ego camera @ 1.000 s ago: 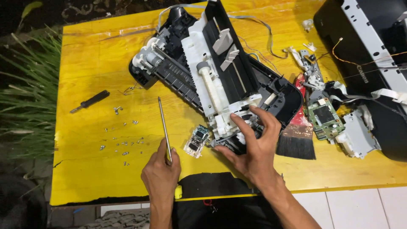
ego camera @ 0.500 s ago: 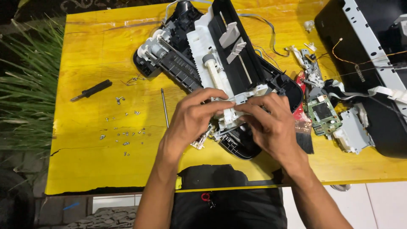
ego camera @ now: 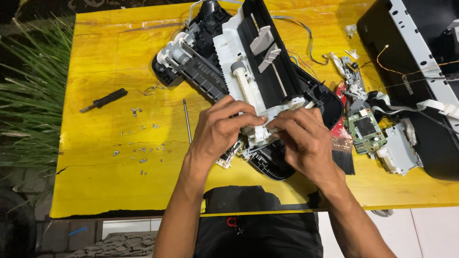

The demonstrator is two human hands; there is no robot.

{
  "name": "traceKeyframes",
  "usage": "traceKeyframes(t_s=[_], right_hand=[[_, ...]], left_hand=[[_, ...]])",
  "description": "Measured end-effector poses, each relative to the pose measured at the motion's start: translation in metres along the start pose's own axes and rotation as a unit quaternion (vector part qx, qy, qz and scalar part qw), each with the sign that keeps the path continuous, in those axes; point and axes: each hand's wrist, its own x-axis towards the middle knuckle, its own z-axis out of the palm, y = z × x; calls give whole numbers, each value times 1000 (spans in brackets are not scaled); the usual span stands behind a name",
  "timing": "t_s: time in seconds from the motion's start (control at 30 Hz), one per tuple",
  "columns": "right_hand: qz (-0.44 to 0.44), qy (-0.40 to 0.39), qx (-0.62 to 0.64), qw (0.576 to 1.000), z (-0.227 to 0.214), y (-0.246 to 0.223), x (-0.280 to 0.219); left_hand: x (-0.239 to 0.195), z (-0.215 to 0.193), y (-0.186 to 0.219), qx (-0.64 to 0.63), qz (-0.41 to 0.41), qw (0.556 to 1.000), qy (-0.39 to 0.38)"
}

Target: The person uses a screwdriver to remove screws from a white plastic component attached to a disassembled printer chassis. They then detach the component and proceed to unscrew and remove a small circuit board from the assembly.

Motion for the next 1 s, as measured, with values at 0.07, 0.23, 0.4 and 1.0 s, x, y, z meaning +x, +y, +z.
traceKeyframes(t_s=[0.07, 0.23, 0.4, 1.0], right_hand=[[-2, -5, 2, 1000, -1, 1, 0], [18, 1, 21, 1000, -1, 2, -9], [125, 105, 24, 986, 1, 21, -59], [425, 23, 107, 899, 20, 33, -74]], left_hand=[[-1, 1, -1, -1, -2, 1000, 1], [-11, 6, -2, -31, -6, 999, 17], [-42, 31, 7, -24, -93, 993, 66], [-93, 97, 33, 54, -299, 926, 224]])
